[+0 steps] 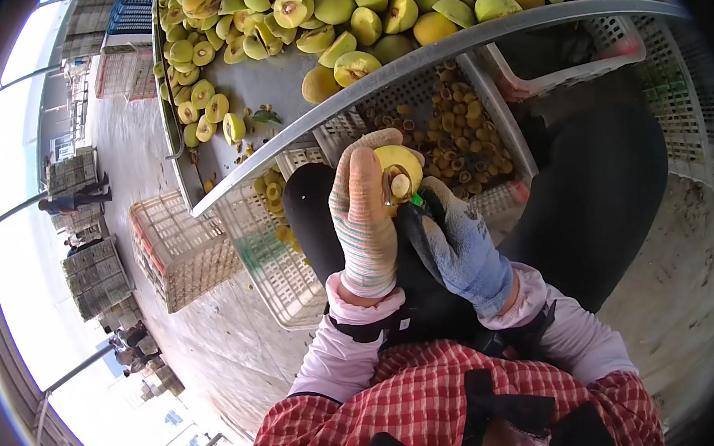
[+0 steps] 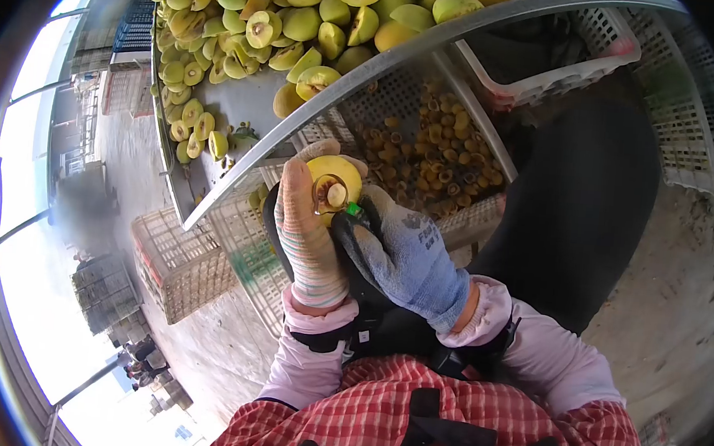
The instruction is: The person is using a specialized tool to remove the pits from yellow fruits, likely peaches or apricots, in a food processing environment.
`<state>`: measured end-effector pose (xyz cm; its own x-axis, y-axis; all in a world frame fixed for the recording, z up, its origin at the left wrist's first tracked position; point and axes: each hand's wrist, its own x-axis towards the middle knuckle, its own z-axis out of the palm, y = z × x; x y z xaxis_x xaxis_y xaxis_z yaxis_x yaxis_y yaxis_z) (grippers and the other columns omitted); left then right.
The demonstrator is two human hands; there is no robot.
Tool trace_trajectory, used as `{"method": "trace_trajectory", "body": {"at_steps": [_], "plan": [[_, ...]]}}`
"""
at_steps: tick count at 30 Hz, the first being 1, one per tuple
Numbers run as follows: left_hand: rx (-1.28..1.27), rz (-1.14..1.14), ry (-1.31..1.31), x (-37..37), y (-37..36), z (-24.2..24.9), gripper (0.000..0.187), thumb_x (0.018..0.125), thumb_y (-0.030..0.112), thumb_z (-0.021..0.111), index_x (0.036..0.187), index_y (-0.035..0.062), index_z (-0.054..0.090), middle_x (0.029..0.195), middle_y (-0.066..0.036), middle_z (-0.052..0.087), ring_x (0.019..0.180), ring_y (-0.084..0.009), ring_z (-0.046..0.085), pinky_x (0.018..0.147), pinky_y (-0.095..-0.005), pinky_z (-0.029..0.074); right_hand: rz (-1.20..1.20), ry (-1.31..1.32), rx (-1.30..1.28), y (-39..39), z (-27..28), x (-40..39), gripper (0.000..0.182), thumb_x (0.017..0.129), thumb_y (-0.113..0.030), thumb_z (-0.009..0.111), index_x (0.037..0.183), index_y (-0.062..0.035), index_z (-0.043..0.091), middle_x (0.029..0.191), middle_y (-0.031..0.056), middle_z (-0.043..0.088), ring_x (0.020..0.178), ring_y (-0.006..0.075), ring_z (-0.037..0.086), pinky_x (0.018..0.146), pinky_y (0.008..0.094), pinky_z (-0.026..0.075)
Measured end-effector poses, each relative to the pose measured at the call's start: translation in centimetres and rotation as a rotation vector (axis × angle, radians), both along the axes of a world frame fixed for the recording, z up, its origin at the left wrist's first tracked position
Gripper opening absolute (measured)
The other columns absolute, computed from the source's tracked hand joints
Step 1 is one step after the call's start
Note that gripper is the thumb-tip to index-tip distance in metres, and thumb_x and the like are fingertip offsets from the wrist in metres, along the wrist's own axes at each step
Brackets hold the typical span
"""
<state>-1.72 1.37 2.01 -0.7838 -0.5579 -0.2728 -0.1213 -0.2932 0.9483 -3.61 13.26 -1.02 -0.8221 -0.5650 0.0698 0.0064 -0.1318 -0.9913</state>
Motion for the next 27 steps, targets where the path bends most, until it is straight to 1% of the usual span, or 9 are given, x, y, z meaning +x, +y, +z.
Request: {"method": "trace_trajectory", "body": {"at_steps": [8, 10, 12, 13, 15, 17, 21, 25, 27], "plan": [[-0.213, 0.079, 0.102, -0.2, 2.1, 0.2, 0.042, 0.097, 0.038, 0.049, 0.108, -0.0011, 0.060, 0.090, -0.006, 0.063, 0.081, -0.0119, 0.059, 0.073, -0.0214, 0.046, -0.103, 0.020, -0.042, 0.5, 0.2, 1.1, 0.030, 0.092, -0.016, 0.052, 0.116, 0.0010, 0.049, 0.094, 0.0212, 0.063, 0.085, 0.0365, 0.063, 0.070, 0.0398, 0.050], [-0.213, 0.021, 0.086, -0.2, 2.0, 0.4, 0.042, 0.097, 0.038, 0.049, 0.108, -0.0009, 0.061, 0.090, -0.005, 0.063, 0.081, -0.0114, 0.059, 0.072, -0.0213, 0.046, -0.189, 0.199, -0.101, -0.5, -2.5, 2.3, 0.028, 0.094, -0.018, 0.052, 0.115, -0.0003, 0.051, 0.089, 0.0167, 0.063, 0.076, 0.0296, 0.064, 0.064, 0.0348, 0.050], [-0.198, -0.061, 0.051, -0.1, 1.7, 1.0, 0.042, 0.097, 0.039, 0.049, 0.107, -0.0007, 0.061, 0.090, -0.005, 0.063, 0.079, -0.0112, 0.059, 0.071, -0.0215, 0.045, -0.048, -0.096, -0.194, -0.5, -1.7, 1.8, 0.028, 0.096, -0.024, 0.050, 0.114, -0.0020, 0.052, 0.082, 0.0116, 0.062, 0.064, 0.0215, 0.060, 0.055, 0.0290, 0.047], [-0.171, -0.133, 0.053, -0.1, 1.3, 0.9, 0.043, 0.097, 0.039, 0.049, 0.106, -0.0004, 0.061, 0.088, -0.005, 0.064, 0.078, -0.0111, 0.059, 0.071, -0.0217, 0.045, 0.140, -0.479, -0.253, 0.6, -0.7, 1.4, 0.030, 0.097, -0.028, 0.048, 0.113, -0.0029, 0.053, 0.078, 0.0086, 0.060, 0.058, 0.0169, 0.057, 0.050, 0.0257, 0.045], [-0.119, -0.274, 0.057, -0.2, 0.2, 0.2, 0.043, 0.097, 0.041, 0.049, 0.105, 0.0001, 0.061, 0.085, -0.006, 0.064, 0.076, -0.0108, 0.059, 0.070, -0.0219, 0.045, 0.548, -1.129, -0.595, 1.2, -1.1, 1.1, 0.036, 0.099, -0.037, 0.043, 0.111, -0.0046, 0.054, 0.071, 0.0042, 0.056, 0.047, 0.0097, 0.049, 0.041, 0.0207, 0.039], [0.092, -0.283, -0.032, 0.1, -0.2, -0.3, 0.049, 0.096, 0.045, 0.045, 0.105, -0.0010, 0.060, 0.082, -0.010, 0.065, 0.073, -0.0141, 0.059, 0.070, -0.0241, 0.047, 0.987, -1.629, -1.205, 0.4, -3.6, 1.5, 0.046, 0.099, -0.047, 0.038, 0.109, -0.0059, 0.055, 0.065, 0.0011, 0.051, 0.040, 0.0046, 0.039, 0.034, 0.0172, 0.032], [0.322, 0.013, -0.068, 1.8, -0.1, -1.5, 0.053, 0.096, 0.049, 0.043, 0.105, -0.0016, 0.058, 0.085, -0.010, 0.065, 0.076, -0.0171, 0.061, 0.071, -0.0271, 0.050, 0.950, -1.622, -1.270, 0.8, -1.8, 1.1, 0.052, 0.099, -0.050, 0.034, 0.107, -0.0046, 0.057, 0.062, 0.0026, 0.049, 0.038, 0.0059, 0.037, 0.031, 0.0204, 0.032], [-0.621, 0.267, -0.198, 7.0, -10.4, 0.5, 0.053, 0.095, 0.048, 0.046, 0.115, 0.0008, 0.057, 0.097, -0.014, 0.065, 0.087, -0.0196, 0.063, 0.078, -0.0340, 0.052, 0.682, -1.686, -1.052, 0.8, -3.3, 0.4, 0.052, 0.101, -0.046, 0.031, 0.104, -0.0018, 0.057, 0.064, 0.0033, 0.049, 0.040, 0.0058, 0.039, 0.032, 0.0193, 0.033], [-1.161, 0.070, -1.013, 8.0, -15.8, 2.8, 0.058, 0.089, 0.050, 0.055, 0.121, 0.0016, 0.056, 0.108, -0.018, 0.065, 0.093, -0.0266, 0.064, 0.082, -0.0379, 0.050, 0.658, -1.634, -1.052, 0.4, -4.0, 0.3, 0.051, 0.101, -0.045, 0.030, 0.102, -0.0021, 0.057, 0.062, 0.0019, 0.048, 0.040, 0.0057, 0.039, 0.032, 0.0191, 0.033]]}}
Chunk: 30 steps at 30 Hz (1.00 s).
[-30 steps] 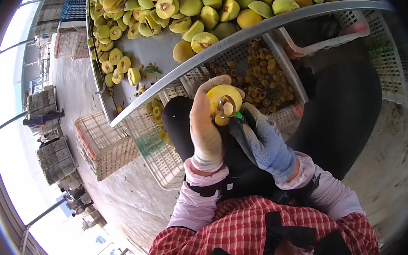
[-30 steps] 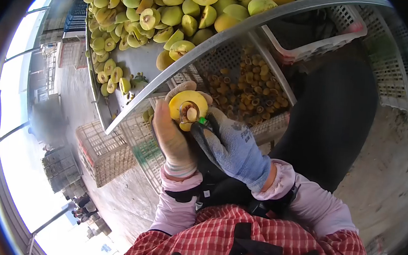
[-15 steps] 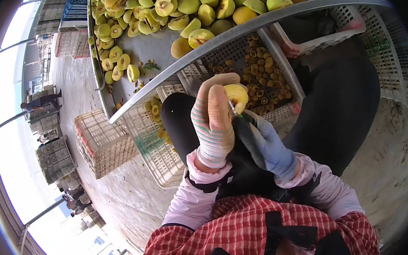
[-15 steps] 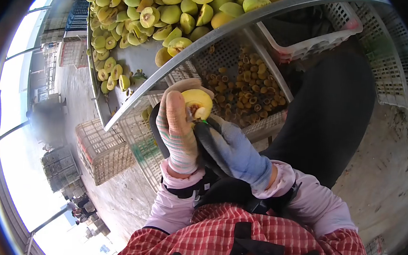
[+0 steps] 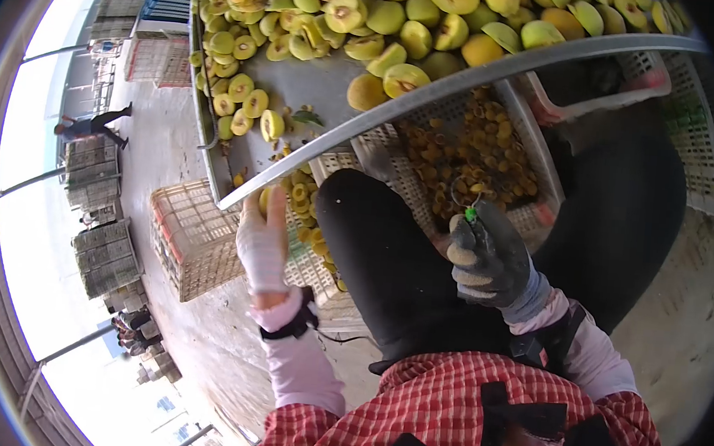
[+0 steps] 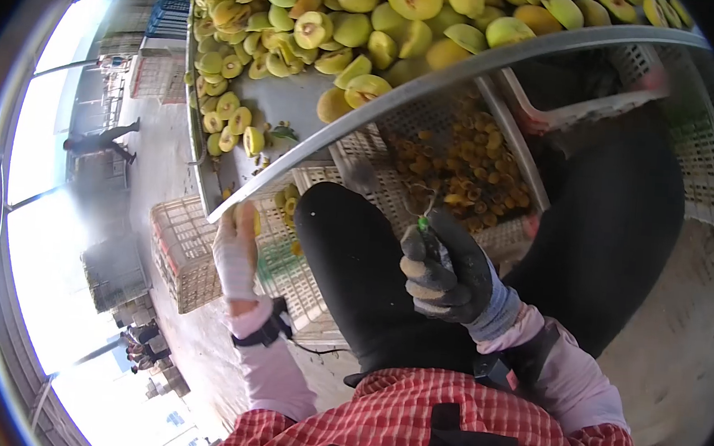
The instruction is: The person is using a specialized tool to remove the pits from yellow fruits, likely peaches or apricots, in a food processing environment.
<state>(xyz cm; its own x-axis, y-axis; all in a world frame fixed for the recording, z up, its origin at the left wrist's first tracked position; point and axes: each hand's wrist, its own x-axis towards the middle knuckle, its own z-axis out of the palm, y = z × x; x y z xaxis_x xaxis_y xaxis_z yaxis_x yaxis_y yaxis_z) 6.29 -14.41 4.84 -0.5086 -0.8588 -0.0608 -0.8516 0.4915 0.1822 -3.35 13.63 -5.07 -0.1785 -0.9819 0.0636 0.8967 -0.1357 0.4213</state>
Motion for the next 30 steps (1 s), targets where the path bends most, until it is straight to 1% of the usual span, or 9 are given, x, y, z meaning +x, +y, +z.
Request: {"method": "trace_trajectory", "body": {"at_steps": [7, 12, 18, 20, 21, 22, 24, 27, 30], "plan": [[0.067, -0.015, 0.064, -8.8, -13.4, -8.1, 0.056, 0.077, 0.037, 0.066, 0.122, 0.0056, 0.057, 0.114, -0.023, 0.061, 0.105, -0.0320, 0.060, 0.087, -0.0373, 0.048, 0.053, 0.193, 0.306, -1.6, -1.0, -0.1, 0.048, 0.100, -0.046, 0.035, 0.096, -0.0038, 0.058, 0.059, 0.0028, 0.051, 0.036, 0.0076, 0.039, 0.032, 0.0204, 0.032], [0.242, -0.415, 0.408, -10.4, -5.5, -5.8, 0.048, 0.071, 0.013, 0.072, 0.117, 0.0062, 0.059, 0.109, -0.017, 0.054, 0.097, -0.0320, 0.058, 0.087, -0.0350, 0.046, 0.060, 0.719, 0.896, -2.3, 3.6, -2.4, 0.040, 0.099, -0.041, 0.040, 0.098, -0.0047, 0.056, 0.053, -0.0001, 0.045, 0.034, 0.0068, 0.035, 0.031, 0.0210, 0.027], [0.513, -1.012, 0.580, -7.6, 9.0, -3.6, 0.072, 0.068, 0.001, 0.073, 0.134, 0.0083, 0.044, 0.116, -0.015, 0.051, 0.110, -0.0265, 0.050, 0.093, -0.0357, 0.043, -0.249, 0.831, 0.914, -3.2, 3.0, -2.6, 0.027, 0.091, -0.017, 0.060, 0.113, -0.0049, 0.050, 0.065, 0.0007, 0.055, 0.041, 0.0073, 0.047, 0.034, 0.0203, 0.034], [1.384, -0.537, 1.015, -6.6, 11.6, -4.3, 0.085, 0.078, 0.018, 0.073, 0.146, 0.0102, 0.024, 0.124, -0.018, 0.048, 0.110, -0.0259, 0.051, 0.095, -0.0355, 0.042, -0.324, 0.873, 0.915, -3.0, 3.0, -2.4, 0.029, 0.088, -0.013, 0.063, 0.113, -0.0039, 0.050, 0.078, 0.0034, 0.056, 0.059, 0.0087, 0.050, 0.047, 0.0219, 0.039], [1.385, -0.488, 1.080, -6.9, 12.1, -4.8, 0.087, 0.088, 0.036, 0.063, 0.150, 0.0104, 0.008, 0.125, -0.018, 0.048, 0.108, -0.0236, 0.053, 0.093, -0.0333, 0.043, -0.347, 0.902, 0.915, -2.8, 3.1, -2.3, 0.029, 0.087, -0.012, 0.065, 0.111, -0.0029, 0.051, 0.088, 0.0061, 0.055, 0.076, 0.0106, 0.053, 0.059, 0.0238, 0.043], [1.297, -0.339, 1.048, -6.8, 13.0, -4.5, 0.072, 0.092, 0.045, 0.053, 0.146, 0.0078, 0.022, 0.119, -0.015, 0.053, 0.105, -0.0210, 0.055, 0.091, -0.0311, 0.045, -0.369, 0.932, 0.914, -2.5, 3.2, -2.2, 0.029, 0.085, -0.010, 0.067, 0.109, -0.0018, 0.051, 0.098, 0.0088, 0.055, 0.094, 0.0125, 0.055, 0.071, 0.0257, 0.047], [1.369, 0.070, 0.946, -7.2, 13.1, -4.9, 0.063, 0.093, 0.052, 0.048, 0.132, 0.0024, 0.043, 0.108, -0.013, 0.059, 0.100, -0.0197, 0.058, 0.088, -0.0327, 0.048, -0.462, 1.328, 1.026, -2.4, 2.0, -2.0, 0.026, 0.087, -0.012, 0.063, 0.107, -0.0010, 0.051, 0.093, 0.0120, 0.058, 0.087, 0.0179, 0.060, 0.067, 0.0297, 0.048], [1.027, -0.038, 0.939, -7.3, 14.1, -5.6, 0.053, 0.096, 0.048, 0.044, 0.118, 0.0015, 0.054, 0.102, -0.010, 0.061, 0.093, -0.0186, 0.059, 0.085, -0.0310, 0.050, -0.463, 1.801, 1.160, -0.2, 3.3, -1.6, 0.035, 0.093, -0.013, 0.053, 0.123, 0.0036, 0.045, 0.091, 0.0137, 0.061, 0.082, 0.0231, 0.062, 0.072, 0.0329, 0.049], [0.906, -0.029, 1.087, -7.9, 15.9, -6.0, 0.047, 0.098, 0.042, 0.041, 0.116, 0.0008, 0.056, 0.101, -0.010, 0.061, 0.091, -0.0185, 0.060, 0.082, -0.0301, 0.050, -0.590, 1.822, 1.180, -0.7, 3.7, -0.6, 0.020, 0.092, -0.017, 0.054, 0.103, -0.0013, 0.050, 0.078, 0.0213, 0.059, 0.072, 0.0388, 0.061, 0.060, 0.0410, 0.047]]}}
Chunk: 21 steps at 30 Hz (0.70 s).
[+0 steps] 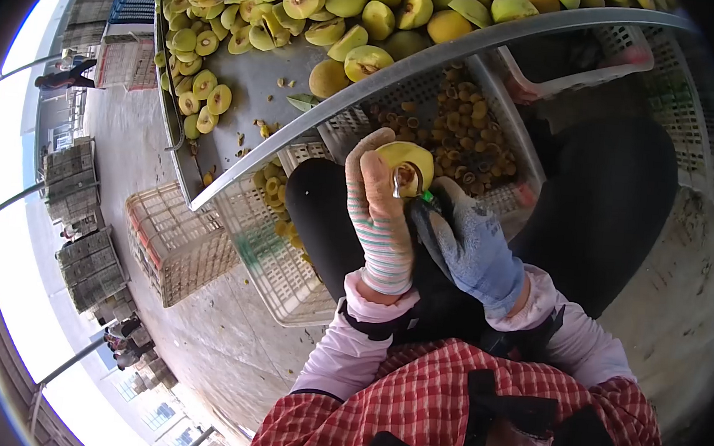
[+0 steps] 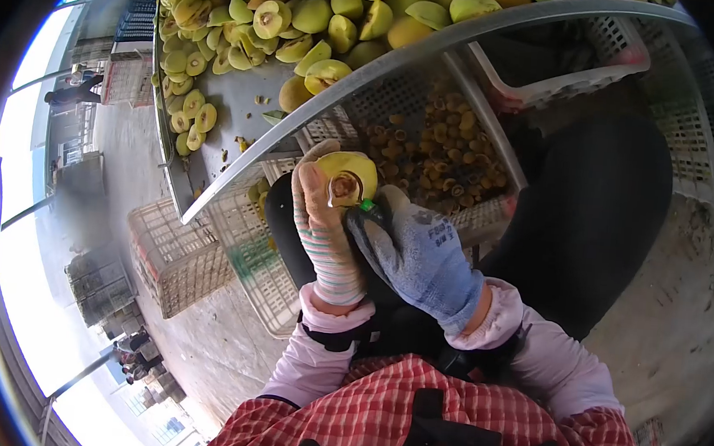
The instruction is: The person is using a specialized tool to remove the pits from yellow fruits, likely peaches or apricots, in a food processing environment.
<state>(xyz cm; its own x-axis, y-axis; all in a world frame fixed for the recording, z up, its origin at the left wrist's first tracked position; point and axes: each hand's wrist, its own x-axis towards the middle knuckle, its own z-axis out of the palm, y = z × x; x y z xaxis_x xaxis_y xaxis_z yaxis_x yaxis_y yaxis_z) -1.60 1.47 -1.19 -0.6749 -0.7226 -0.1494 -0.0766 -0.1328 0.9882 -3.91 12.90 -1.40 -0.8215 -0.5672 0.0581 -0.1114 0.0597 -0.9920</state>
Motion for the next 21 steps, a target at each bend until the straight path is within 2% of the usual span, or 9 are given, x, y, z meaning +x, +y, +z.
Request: {"method": "trace_trajectory", "body": {"at_steps": [1, 4, 11, 13, 15, 17, 19, 20, 21], "plan": [[-0.025, 0.040, 0.036, -0.1, 0.6, -0.1, 0.045, 0.099, 0.040, 0.041, 0.115, 0.0006, 0.056, 0.101, -0.010, 0.061, 0.091, -0.0184, 0.060, 0.081, -0.0297, 0.051, 0.016, -0.013, 0.055, 0.3, 0.0, 0.0, 0.024, 0.092, -0.018, 0.055, 0.106, 0.0008, 0.050, 0.080, 0.0217, 0.060, 0.074, 0.0391, 0.061, 0.061, 0.0419, 0.047], [-0.073, 0.105, 0.120, 0.0, 1.8, -0.2, 0.044, 0.099, 0.040, 0.042, 0.114, 0.0006, 0.056, 0.101, -0.010, 0.062, 0.088, -0.0183, 0.061, 0.080, -0.0298, 0.051, -0.067, 0.012, -0.057, 0.5, -0.7, 0.9, 0.029, 0.092, -0.020, 0.055, 0.110, 0.0027, 0.049, 0.082, 0.0221, 0.061, 0.076, 0.0398, 0.061, 0.062, 0.0423, 0.047], [-0.105, 0.089, 0.057, 0.3, 3.1, 0.4, 0.041, 0.099, 0.038, 0.042, 0.110, 0.0015, 0.058, 0.099, -0.009, 0.061, 0.082, -0.0160, 0.060, 0.077, -0.0279, 0.050, 0.036, -0.113, -0.214, 1.7, -0.9, 1.0, 0.033, 0.094, -0.021, 0.052, 0.115, 0.0044, 0.050, 0.090, 0.0214, 0.062, 0.081, 0.0373, 0.062, 0.071, 0.0410, 0.048], [-0.130, -0.017, -0.002, 0.6, 3.0, 0.9, 0.035, 0.100, 0.034, 0.044, 0.111, 0.0037, 0.057, 0.095, -0.003, 0.057, 0.077, -0.0096, 0.051, 0.071, -0.0228, 0.043, 0.077, -0.201, -0.238, 2.1, -1.7, 1.4, 0.033, 0.095, -0.022, 0.050, 0.114, 0.0045, 0.051, 0.091, 0.0191, 0.063, 0.084, 0.0357, 0.061, 0.075, 0.0409, 0.048], [-0.169, -0.073, -0.032, 0.4, 3.1, 1.0, 0.030, 0.100, 0.029, 0.043, 0.111, 0.0053, 0.057, 0.088, 0.001, 0.054, 0.070, -0.0043, 0.041, 0.064, -0.0193, 0.036, -0.005, -0.009, -0.310, 1.3, -2.4, 1.6, 0.032, 0.096, -0.027, 0.048, 0.108, 0.0028, 0.054, 0.081, 0.0141, 0.062, 0.070, 0.0292, 0.061, 0.064, 0.0373, 0.048], [-0.081, -0.113, -0.018, 0.3, 3.0, 1.1, 0.031, 0.100, 0.030, 0.043, 0.109, 0.0051, 0.058, 0.088, 0.000, 0.055, 0.071, -0.0038, 0.043, 0.065, -0.0189, 0.037, 0.069, -0.294, -0.297, 1.6, -2.0, 1.2, 0.033, 0.098, -0.032, 0.045, 0.102, 0.0001, 0.055, 0.070, 0.0095, 0.059, 0.056, 0.0225, 0.056, 0.051, 0.0327, 0.045], [-0.036, -0.181, -0.043, 0.4, 2.3, 1.2, 0.034, 0.099, 0.034, 0.043, 0.105, 0.0050, 0.059, 0.087, 0.000, 0.059, 0.071, -0.0033, 0.048, 0.064, -0.0184, 0.038, 0.300, -1.059, -0.174, 2.7, 0.3, 0.0, 0.036, 0.099, -0.037, 0.043, 0.094, -0.0035, 0.057, 0.059, 0.0053, 0.053, 0.041, 0.0156, 0.049, 0.038, 0.0270, 0.038], [0.019, -0.259, -0.066, 0.6, 1.5, 1.1, 0.035, 0.099, 0.035, 0.043, 0.104, 0.0049, 0.059, 0.087, -0.001, 0.060, 0.072, -0.0043, 0.050, 0.064, -0.0192, 0.039, 0.396, -1.311, -0.405, 3.2, -0.3, 0.5, 0.041, 0.098, -0.045, 0.042, 0.084, -0.0095, 0.055, 0.050, 0.0002, 0.044, 0.032, 0.0080, 0.035, 0.029, 0.0217, 0.024], [0.075, -0.338, -0.089, 0.9, 0.5, 0.8, 0.036, 0.099, 0.036, 0.043, 0.103, 0.0049, 0.060, 0.087, -0.001, 0.061, 0.072, -0.0053, 0.052, 0.063, -0.0200, 0.041, 0.501, -1.512, -0.569, 3.1, -1.6, 0.9, 0.043, 0.097, -0.048, 0.042, 0.084, -0.0092, 0.056, 0.050, 0.0001, 0.044, 0.033, 0.0084, 0.036, 0.030, 0.0220, 0.026]]}}
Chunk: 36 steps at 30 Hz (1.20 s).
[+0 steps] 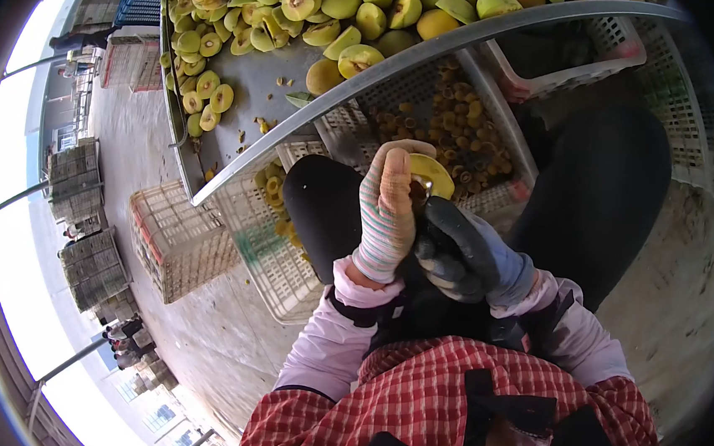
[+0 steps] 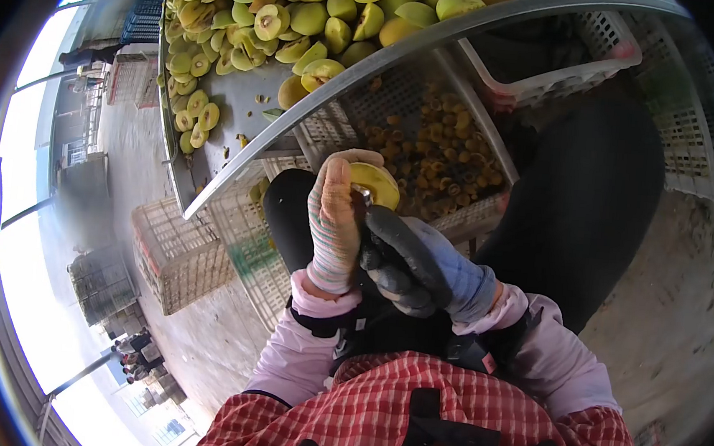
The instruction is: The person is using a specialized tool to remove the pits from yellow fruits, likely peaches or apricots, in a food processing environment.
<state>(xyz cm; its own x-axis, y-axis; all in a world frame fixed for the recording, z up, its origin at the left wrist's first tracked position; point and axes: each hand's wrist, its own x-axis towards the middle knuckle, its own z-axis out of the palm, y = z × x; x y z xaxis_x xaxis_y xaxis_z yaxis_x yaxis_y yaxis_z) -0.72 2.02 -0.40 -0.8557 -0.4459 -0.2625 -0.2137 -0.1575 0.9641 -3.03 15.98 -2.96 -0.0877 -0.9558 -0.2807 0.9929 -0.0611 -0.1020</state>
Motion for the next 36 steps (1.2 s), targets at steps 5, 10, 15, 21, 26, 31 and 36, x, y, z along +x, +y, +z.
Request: {"method": "trace_trajectory", "body": {"at_steps": [5, 10, 15, 21, 26, 31, 36], "plan": [[0.059, 0.052, -0.081, 1.5, -0.4, -1.5, 0.030, 0.098, 0.033, 0.048, 0.098, 0.0054, 0.061, 0.084, -0.001, 0.060, 0.071, -0.0103, 0.056, 0.065, -0.0242, 0.045, 0.053, -0.517, -0.328, -0.7, 0.4, 0.5, 0.050, 0.097, -0.052, 0.038, 0.086, -0.0067, 0.057, 0.054, -0.0006, 0.043, 0.035, 0.0074, 0.035, 0.030, 0.0210, 0.029], [-0.658, 0.365, -0.271, 4.6, -13.0, 3.8, 0.040, 0.094, 0.041, 0.050, 0.101, 0.0040, 0.063, 0.088, -0.008, 0.063, 0.078, -0.0192, 0.061, 0.071, -0.0336, 0.049, -0.074, -0.395, -0.243, -1.7, -2.7, 0.1, 0.052, 0.098, -0.054, 0.033, 0.093, -0.0087, 0.059, 0.056, 0.0002, 0.045, 0.035, 0.0088, 0.036, 0.031, 0.0219, 0.032], [-1.357, -0.051, -0.539, -1.5, -16.8, 5.7, 0.051, 0.082, 0.044, 0.065, 0.112, 0.0039, 0.061, 0.092, -0.015, 0.067, 0.083, -0.0268, 0.064, 0.078, -0.0344, 0.048, -0.079, -0.076, 0.041, -3.5, -2.0, -0.5, 0.051, 0.100, -0.049, 0.031, 0.089, -0.0078, 0.058, 0.052, -0.0022, 0.041, 0.033, 0.0067, 0.034, 0.029, 0.0207, 0.028], [-1.281, -0.596, -0.915, -13.7, -17.4, 0.6, 0.063, 0.070, 0.046, 0.073, 0.109, 0.0002, 0.056, 0.098, -0.021, 0.066, 0.096, -0.0339, 0.064, 0.081, -0.0410, 0.050, -0.190, -0.158, 0.301, -3.7, -3.4, -1.1, 0.050, 0.098, -0.052, 0.035, 0.089, -0.0078, 0.057, 0.052, -0.0008, 0.046, 0.032, 0.0083, 0.037, 0.028, 0.0216, 0.028], [-0.650, -0.255, -0.241, -8.5, -14.9, 2.2, 0.069, 0.071, 0.029, 0.069, 0.127, -0.0028, 0.043, 0.107, -0.018, 0.063, 0.098, -0.0241, 0.063, 0.083, -0.0333, 0.050, -0.254, 0.208, 0.399, -3.7, 0.1, -3.0, 0.038, 0.098, -0.043, 0.042, 0.094, -0.0077, 0.055, 0.053, -0.0007, 0.051, 0.032, 0.0100, 0.041, 0.028, 0.0224, 0.029], [0.359, -0.177, 0.166, -2.0, -4.8, 1.8, 0.065, 0.072, 0.017, 0.065, 0.130, 0.0000, 0.040, 0.121, -0.020, 0.055, 0.112, -0.0285, 0.054, 0.098, -0.0341, 0.042, -0.595, 0.755, 0.345, -4.2, 0.2, -1.6, 0.026, 0.095, -0.018, 0.051, 0.111, 0.0026, 0.052, 0.080, 0.0110, 0.063, 0.066, 0.0240, 0.062, 0.057, 0.0319, 0.048], [0.197, 0.150, 0.050, -0.8, -1.7, 1.8, 0.030, 0.095, 0.024, 0.047, 0.117, 0.0037, 0.046, 0.106, -0.018, 0.062, 0.094, -0.0217, 0.060, 0.086, -0.0316, 0.047, -0.534, 1.195, 0.437, -2.7, 0.4, -1.0, 0.035, 0.091, -0.016, 0.054, 0.119, 0.0051, 0.049, 0.090, 0.0223, 0.063, 0.081, 0.0381, 0.063, 0.068, 0.0395, 0.048]]}}
